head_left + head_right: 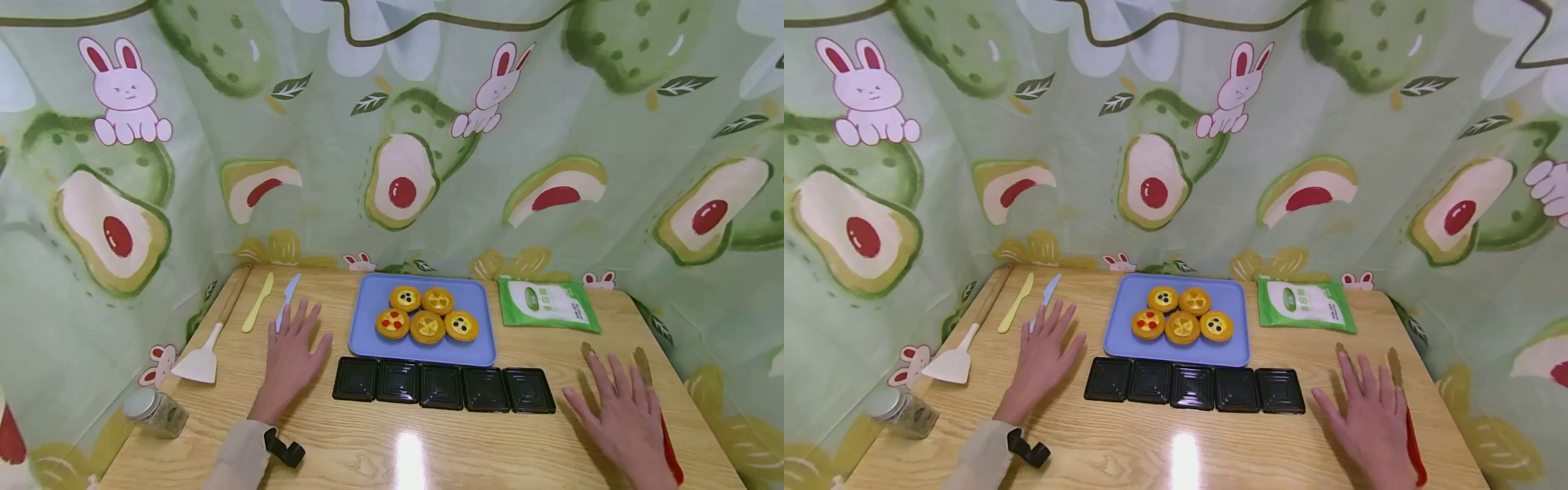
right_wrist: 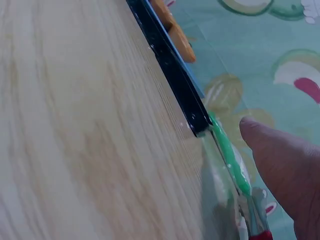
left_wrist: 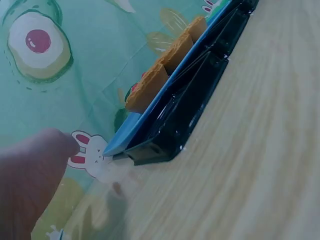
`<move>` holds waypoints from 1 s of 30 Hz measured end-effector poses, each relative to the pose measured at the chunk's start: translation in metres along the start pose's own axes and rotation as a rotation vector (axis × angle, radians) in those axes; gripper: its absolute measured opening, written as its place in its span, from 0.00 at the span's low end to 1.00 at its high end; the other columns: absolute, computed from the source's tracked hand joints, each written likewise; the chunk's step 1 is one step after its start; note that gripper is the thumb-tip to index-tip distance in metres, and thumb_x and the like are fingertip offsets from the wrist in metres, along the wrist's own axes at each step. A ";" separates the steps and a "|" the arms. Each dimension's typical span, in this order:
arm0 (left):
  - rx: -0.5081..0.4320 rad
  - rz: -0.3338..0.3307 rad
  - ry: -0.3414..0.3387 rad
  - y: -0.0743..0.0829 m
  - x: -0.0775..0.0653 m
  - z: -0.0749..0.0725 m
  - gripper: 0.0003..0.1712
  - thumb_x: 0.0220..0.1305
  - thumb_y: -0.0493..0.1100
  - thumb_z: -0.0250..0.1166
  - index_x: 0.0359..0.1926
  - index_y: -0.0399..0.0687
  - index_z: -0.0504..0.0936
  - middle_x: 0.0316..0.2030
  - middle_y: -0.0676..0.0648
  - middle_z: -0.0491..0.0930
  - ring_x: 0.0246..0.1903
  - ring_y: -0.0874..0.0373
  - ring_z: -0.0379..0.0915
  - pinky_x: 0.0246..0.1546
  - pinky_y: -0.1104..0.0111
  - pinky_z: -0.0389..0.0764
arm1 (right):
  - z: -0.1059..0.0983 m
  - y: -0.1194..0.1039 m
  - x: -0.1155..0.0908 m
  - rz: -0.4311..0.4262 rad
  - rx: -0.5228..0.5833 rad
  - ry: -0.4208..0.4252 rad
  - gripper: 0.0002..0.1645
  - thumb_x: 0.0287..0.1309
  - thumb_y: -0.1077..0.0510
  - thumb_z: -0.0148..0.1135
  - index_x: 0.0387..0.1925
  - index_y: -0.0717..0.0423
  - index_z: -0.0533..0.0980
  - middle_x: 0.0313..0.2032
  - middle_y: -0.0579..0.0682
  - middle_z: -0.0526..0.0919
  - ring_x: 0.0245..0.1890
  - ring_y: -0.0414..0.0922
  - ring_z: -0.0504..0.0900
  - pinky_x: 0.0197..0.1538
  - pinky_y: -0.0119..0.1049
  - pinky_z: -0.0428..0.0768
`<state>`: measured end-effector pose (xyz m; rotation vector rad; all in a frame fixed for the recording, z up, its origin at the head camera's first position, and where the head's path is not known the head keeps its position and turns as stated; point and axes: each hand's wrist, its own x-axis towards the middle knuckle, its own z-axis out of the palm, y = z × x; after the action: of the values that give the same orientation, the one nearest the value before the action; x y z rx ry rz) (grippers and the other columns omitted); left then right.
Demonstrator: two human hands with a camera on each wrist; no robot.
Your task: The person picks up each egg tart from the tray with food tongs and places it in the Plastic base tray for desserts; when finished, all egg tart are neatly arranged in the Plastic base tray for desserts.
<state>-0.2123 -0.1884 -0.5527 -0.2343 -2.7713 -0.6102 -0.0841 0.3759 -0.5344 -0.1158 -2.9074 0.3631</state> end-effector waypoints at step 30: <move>-0.196 0.286 -0.175 -0.001 0.057 0.055 0.41 0.79 0.63 0.51 0.84 0.53 0.55 0.82 0.49 0.53 0.81 0.43 0.47 0.78 0.44 0.52 | -0.008 0.049 -0.003 0.407 0.045 -0.044 0.63 0.68 0.24 0.54 0.63 0.84 0.53 0.45 0.86 0.63 0.47 0.84 0.66 0.42 0.71 0.69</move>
<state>-0.2802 -0.1596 -0.5826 -0.7451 -2.7638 -0.8181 -0.0771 0.4248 -0.5400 -0.7062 -2.9020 0.4988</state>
